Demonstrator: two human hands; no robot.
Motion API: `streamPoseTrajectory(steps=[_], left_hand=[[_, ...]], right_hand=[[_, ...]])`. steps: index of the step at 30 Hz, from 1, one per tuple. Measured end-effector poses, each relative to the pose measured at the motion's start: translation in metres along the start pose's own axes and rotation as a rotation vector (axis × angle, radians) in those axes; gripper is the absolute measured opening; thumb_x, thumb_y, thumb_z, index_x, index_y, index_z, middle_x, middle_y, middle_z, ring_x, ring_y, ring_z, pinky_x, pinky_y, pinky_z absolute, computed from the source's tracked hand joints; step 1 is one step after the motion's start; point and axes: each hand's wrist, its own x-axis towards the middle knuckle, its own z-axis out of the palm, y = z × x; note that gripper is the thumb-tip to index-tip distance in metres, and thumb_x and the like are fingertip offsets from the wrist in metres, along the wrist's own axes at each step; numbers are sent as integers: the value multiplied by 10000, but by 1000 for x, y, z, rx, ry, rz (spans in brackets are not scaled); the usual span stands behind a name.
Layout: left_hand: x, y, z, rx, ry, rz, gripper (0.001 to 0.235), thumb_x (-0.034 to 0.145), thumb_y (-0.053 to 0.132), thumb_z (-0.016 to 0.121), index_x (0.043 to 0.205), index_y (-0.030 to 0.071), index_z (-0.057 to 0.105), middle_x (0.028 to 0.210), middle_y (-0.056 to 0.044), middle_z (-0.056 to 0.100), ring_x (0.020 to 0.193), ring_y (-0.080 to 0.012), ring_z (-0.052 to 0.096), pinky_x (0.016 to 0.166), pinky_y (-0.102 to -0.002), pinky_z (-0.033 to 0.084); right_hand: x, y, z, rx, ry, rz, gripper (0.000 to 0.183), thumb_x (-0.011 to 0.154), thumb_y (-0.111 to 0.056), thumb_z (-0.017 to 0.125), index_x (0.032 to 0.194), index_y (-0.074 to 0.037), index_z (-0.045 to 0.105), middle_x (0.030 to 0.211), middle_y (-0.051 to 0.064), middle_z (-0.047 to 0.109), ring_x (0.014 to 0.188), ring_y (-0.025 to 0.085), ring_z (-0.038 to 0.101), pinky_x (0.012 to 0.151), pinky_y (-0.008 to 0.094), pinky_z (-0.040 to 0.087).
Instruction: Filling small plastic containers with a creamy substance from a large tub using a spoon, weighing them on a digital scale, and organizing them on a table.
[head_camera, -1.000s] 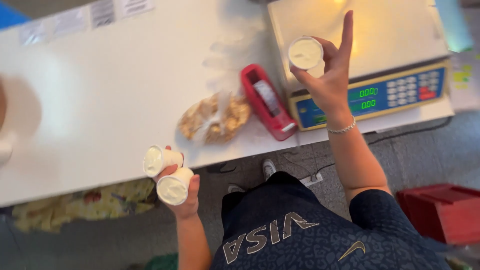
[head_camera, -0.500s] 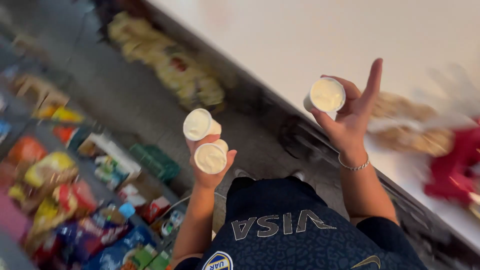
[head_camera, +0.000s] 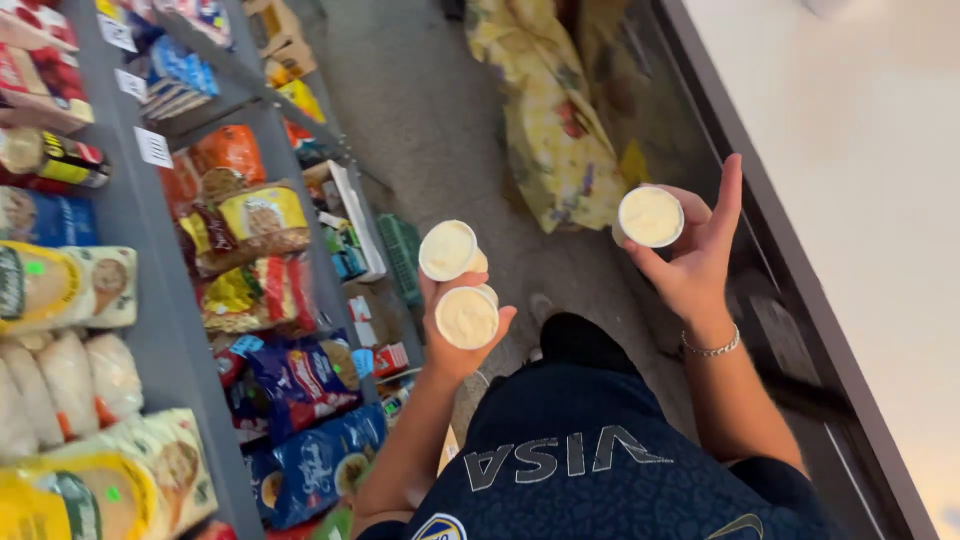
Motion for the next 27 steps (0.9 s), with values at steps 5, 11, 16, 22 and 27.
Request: streamPoseTrajectory(steps=[5,11,16,22,27], left_hand=[[70,-65,-10,53,116,21,441,702,243,957,1038,88,718,1180,-99,628,1056,-241,696,1008,-397,533],[188,-155,-16,150,145,15,526,603,226,1000,1021,52,732,1062,-128,703,1015,-267,724,1015,-391,537],[320,-224,-7,42,204,30,473,634,135,977,1026,80,717,1162,-79,621,1107,-217,659,1037,-441,527],[457,-324,-6,58,199,73,497,616,162,993,1020,52,725,1110,-108,681,1142,-296,649,1023,-411,512],[578,-419,-16,70,158,105,509,628,159,998,1033,39,714,1087,-120,687,1143,-321,627,1040,-422,490]], right_hand=[[87,67,52,67,-93,29,1318,818,-6,901,1691,-202,-68,1324,293,626,1183,320,651,1007,406,545],[222,138,138,142,-156,24,1318,815,38,895,1687,-180,-69,1321,294,617,1195,342,648,1020,422,545],[349,190,213,181,-215,49,1399,676,23,914,1674,-96,-60,1233,272,644,1095,324,670,953,429,552],[488,243,282,163,-323,4,1388,714,6,923,1654,-82,-94,1286,266,630,1155,342,658,982,443,557],[623,303,343,154,-354,-79,1374,741,47,933,1664,-111,-72,1328,316,611,1199,375,642,981,457,551]])
